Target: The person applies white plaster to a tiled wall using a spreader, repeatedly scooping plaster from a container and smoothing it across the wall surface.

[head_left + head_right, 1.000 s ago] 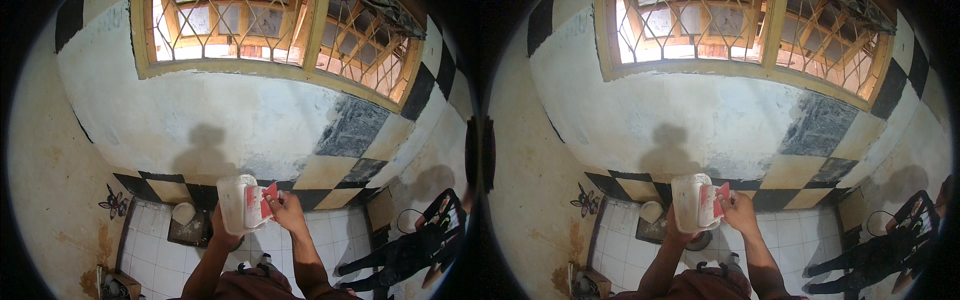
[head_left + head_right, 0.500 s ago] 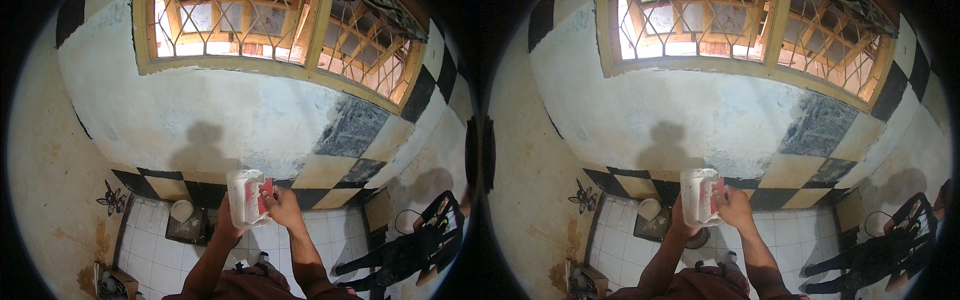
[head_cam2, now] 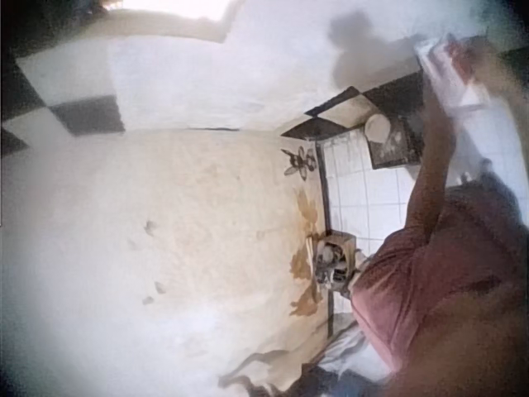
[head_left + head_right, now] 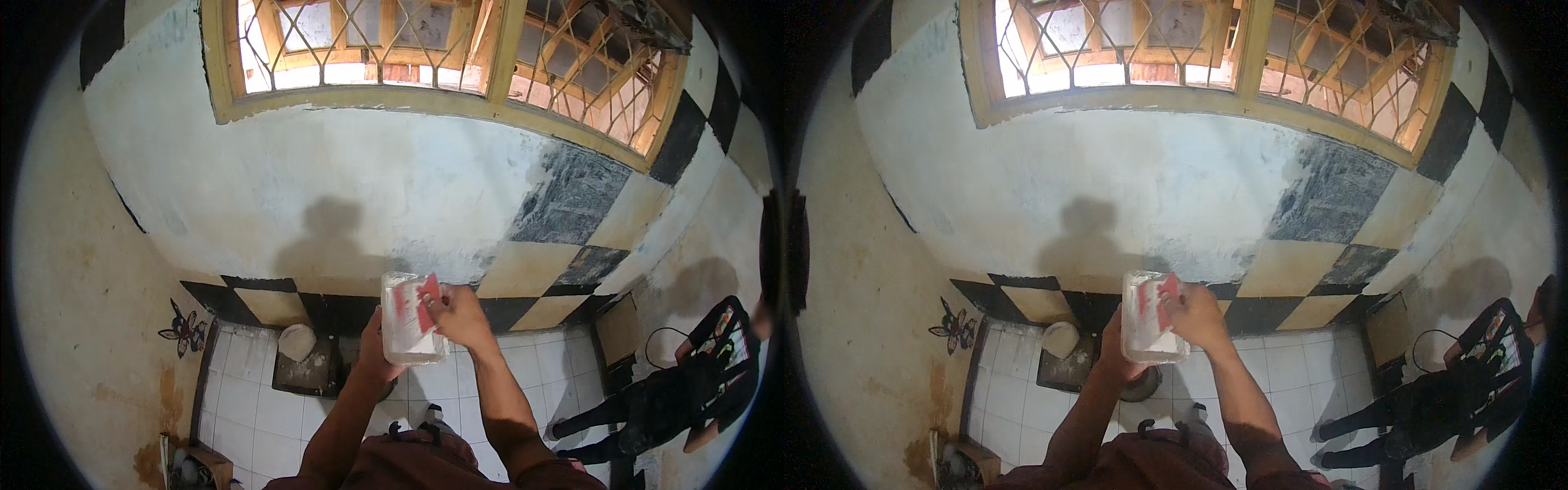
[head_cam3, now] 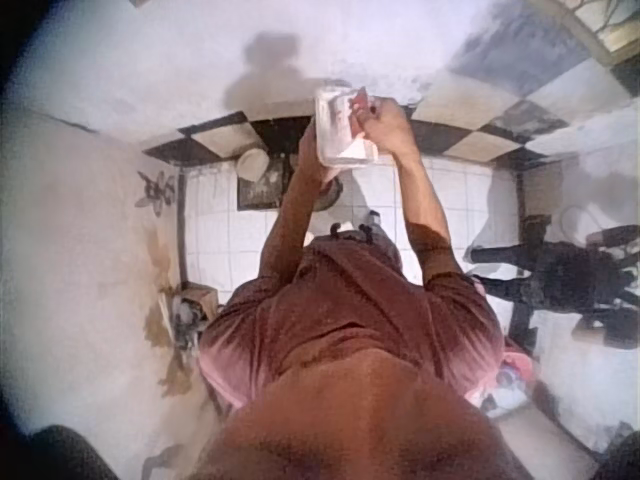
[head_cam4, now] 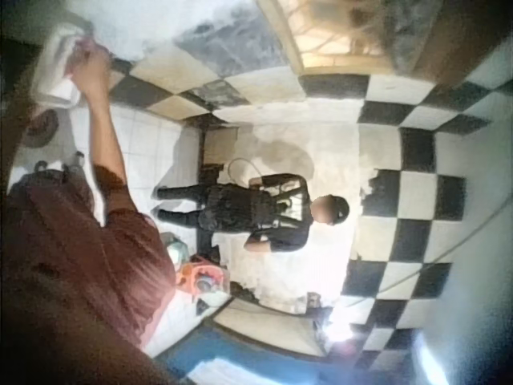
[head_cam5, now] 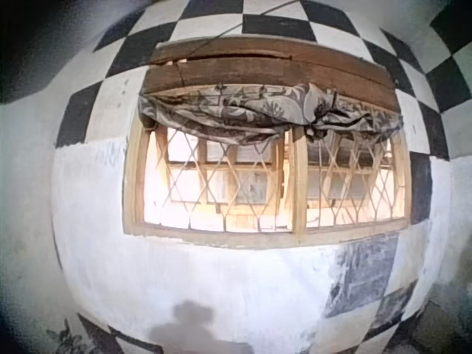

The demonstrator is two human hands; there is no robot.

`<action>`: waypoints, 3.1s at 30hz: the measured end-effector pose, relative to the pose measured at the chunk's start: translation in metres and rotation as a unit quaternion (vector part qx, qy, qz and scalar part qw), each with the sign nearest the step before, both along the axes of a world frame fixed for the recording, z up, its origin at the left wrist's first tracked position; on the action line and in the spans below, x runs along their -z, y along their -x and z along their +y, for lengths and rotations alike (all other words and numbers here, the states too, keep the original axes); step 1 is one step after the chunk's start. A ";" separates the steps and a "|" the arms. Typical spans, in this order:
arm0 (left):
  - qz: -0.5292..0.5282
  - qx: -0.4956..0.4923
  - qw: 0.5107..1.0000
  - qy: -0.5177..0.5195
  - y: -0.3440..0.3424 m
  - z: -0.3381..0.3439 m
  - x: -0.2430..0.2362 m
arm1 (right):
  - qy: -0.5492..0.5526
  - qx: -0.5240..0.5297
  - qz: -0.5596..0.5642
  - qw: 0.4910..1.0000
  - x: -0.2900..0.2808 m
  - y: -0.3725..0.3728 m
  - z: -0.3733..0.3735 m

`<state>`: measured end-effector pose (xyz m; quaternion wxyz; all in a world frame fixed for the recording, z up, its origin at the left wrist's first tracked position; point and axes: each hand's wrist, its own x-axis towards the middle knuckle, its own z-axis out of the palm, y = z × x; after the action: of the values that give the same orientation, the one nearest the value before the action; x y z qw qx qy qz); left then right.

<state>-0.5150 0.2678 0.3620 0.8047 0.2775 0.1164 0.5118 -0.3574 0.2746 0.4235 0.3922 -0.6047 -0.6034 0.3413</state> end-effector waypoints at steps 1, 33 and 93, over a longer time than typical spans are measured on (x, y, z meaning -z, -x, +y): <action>-0.129 0.075 0.982 0.114 0.003 0.000 -0.003 | -0.005 0.013 0.021 1.000 0.001 -0.003 -0.001; -0.018 0.036 0.999 0.034 0.001 0.015 0.022 | -0.008 0.022 -0.045 0.999 0.005 -0.010 0.025; -0.068 0.048 0.990 0.115 -0.009 0.030 0.033 | 0.046 -0.003 0.226 0.973 0.019 0.007 0.024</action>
<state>-0.5057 0.2981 0.3288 0.8607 0.1533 0.1064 0.4737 -0.3645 0.2985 0.4047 0.4890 -0.5275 -0.4848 0.4976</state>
